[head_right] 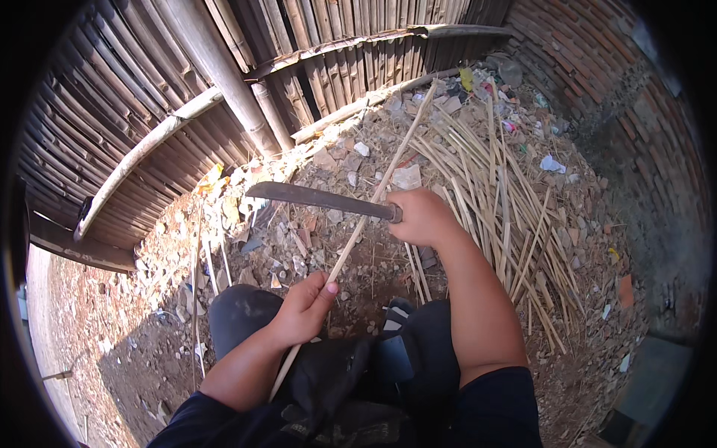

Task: The person shaves a thin strip of wood with a machete, holding the strip against their leg and repeatedly pulling the blade along its length to smooth it.

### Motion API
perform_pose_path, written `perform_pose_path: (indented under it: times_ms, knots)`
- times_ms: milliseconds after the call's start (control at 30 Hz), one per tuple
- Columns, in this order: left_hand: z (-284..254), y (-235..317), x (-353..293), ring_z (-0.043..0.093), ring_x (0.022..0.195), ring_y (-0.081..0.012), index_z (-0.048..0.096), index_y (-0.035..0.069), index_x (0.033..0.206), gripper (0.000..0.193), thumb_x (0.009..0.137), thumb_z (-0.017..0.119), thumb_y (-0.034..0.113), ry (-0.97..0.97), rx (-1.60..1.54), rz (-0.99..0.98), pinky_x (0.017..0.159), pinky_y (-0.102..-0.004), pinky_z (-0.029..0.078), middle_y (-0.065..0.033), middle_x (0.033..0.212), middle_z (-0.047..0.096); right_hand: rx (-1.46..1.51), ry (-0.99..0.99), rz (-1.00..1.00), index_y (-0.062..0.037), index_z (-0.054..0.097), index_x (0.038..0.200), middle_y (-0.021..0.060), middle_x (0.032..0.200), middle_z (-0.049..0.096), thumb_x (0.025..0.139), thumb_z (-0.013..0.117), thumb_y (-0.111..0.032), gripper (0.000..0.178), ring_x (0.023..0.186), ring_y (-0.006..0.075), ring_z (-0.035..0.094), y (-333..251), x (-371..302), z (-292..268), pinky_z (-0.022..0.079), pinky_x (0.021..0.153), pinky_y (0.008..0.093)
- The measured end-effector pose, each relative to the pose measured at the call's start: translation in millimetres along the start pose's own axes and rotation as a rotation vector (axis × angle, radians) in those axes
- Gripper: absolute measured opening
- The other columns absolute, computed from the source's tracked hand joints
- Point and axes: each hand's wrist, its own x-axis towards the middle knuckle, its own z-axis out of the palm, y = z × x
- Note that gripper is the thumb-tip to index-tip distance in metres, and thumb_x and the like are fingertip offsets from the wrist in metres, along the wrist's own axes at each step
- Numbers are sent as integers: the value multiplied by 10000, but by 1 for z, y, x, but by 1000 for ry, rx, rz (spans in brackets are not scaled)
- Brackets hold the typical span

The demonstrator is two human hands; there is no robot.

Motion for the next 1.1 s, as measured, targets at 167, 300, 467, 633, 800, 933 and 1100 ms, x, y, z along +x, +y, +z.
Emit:
perform_pose_path:
  times_ms: [167, 300, 467, 633, 800, 933, 1100]
  knots:
    - [4, -1, -4, 531, 652, -217, 552, 10, 952, 278, 1053, 523, 267, -24, -19, 40, 629, -382, 447, -120, 704, 536, 295, 232, 317, -39, 703, 1083, 218, 872, 696, 735, 719, -223, 394, 840, 378, 686, 33, 3, 6, 536, 789, 401]
    - [2, -1, -7, 519, 661, -208, 563, 7, 978, 270, 1053, 524, 263, -14, -11, 33, 641, -370, 449, -115, 721, 537, 115, -39, 175, -41, 702, 1105, 248, 940, 696, 736, 713, -211, 407, 894, 396, 682, -8, 3, -6, 535, 809, 414]
    - [5, 1, -7, 499, 685, -153, 572, 8, 996, 262, 1058, 519, 257, -82, -67, -19, 647, -343, 446, -75, 729, 525, 345, 250, 406, -42, 720, 1051, 241, 891, 692, 736, 717, -219, 361, 876, 397, 678, 38, 7, 4, 530, 801, 411]
    - [2, 0, -9, 485, 705, -125, 570, 16, 1000, 245, 1058, 526, 250, -78, -144, -37, 647, -325, 442, -46, 738, 517, 160, 17, 149, -22, 710, 1016, 220, 838, 687, 748, 698, -209, 328, 845, 379, 684, 3, 2, -6, 528, 775, 400]
    - [6, 2, -9, 480, 714, -110, 563, 18, 991, 246, 1061, 521, 250, -113, -119, -85, 646, -318, 438, -39, 748, 518, 262, 312, 328, -13, 694, 1023, 184, 867, 706, 762, 736, -179, 313, 782, 277, 687, 52, 9, 10, 519, 730, 373]
    - [5, 5, -10, 388, 676, -45, 542, 55, 957, 272, 1075, 493, 294, -77, -60, 34, 591, -248, 376, 56, 727, 455, 153, 147, 204, -50, 704, 1089, 244, 919, 694, 746, 700, -212, 380, 902, 389, 688, 15, 5, -7, 534, 829, 428]
    - [7, -2, -9, 400, 655, -46, 536, 63, 954, 260, 1076, 489, 288, -127, -130, 7, 574, -243, 376, 50, 730, 466, 298, 246, 382, -32, 688, 1114, 155, 776, 686, 762, 708, -198, 390, 735, 302, 679, 44, 0, -10, 527, 715, 400]
